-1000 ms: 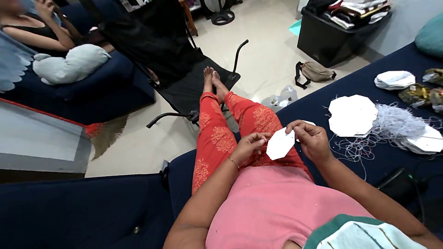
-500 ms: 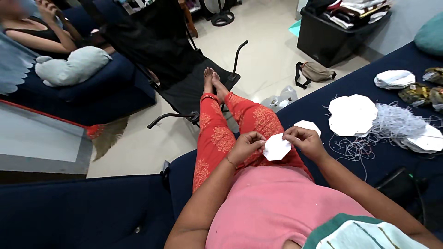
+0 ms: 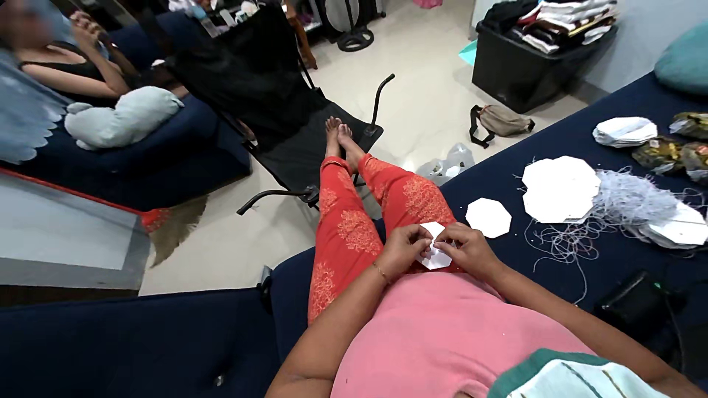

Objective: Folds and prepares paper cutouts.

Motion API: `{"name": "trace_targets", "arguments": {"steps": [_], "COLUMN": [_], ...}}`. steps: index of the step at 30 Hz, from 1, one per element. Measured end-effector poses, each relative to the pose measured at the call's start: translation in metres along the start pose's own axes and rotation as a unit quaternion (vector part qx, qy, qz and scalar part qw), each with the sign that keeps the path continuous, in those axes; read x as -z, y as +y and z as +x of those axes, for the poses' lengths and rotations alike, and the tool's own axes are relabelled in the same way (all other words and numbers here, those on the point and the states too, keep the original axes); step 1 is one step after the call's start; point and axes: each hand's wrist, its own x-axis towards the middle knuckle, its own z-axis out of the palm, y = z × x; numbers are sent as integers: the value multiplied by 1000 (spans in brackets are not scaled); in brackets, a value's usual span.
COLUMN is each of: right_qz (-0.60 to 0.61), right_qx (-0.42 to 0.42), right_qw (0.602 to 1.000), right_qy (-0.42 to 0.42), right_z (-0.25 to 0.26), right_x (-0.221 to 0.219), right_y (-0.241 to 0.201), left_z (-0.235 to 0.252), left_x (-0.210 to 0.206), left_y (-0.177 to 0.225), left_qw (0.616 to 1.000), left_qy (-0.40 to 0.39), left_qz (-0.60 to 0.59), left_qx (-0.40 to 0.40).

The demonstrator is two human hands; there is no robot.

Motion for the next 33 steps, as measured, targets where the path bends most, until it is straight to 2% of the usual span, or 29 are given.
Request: {"name": "trace_targets", "arguments": {"steps": [7, 12, 16, 21, 27, 33], "right_qz": [-17, -26, -41, -85, -51, -32], "right_qx": [-34, -17, 4, 6, -22, 5], "right_qw": [997, 997, 999, 995, 998, 999], "right_qy": [-67, -64, -27, 48, 41, 37], "right_z": [-2, -1, -3, -5, -8, -8], "right_x": [1, -1, -3, -6, -12, -18], "right_y": [-7, -9, -9, 3, 3, 1], "left_z": [-3, -7, -6, -6, -5, -6], "left_x": [5, 6, 7, 7, 3, 3], "left_y": [8, 6, -2, -2, -1, -9], "left_qw": [999, 997, 995, 998, 998, 991], "left_qy": [8, -38, -50, -12, 57, 87], "left_qz": [50, -45, -59, -18, 40, 71], "left_qx": [-15, -48, -66, -65, -11, -70]}}
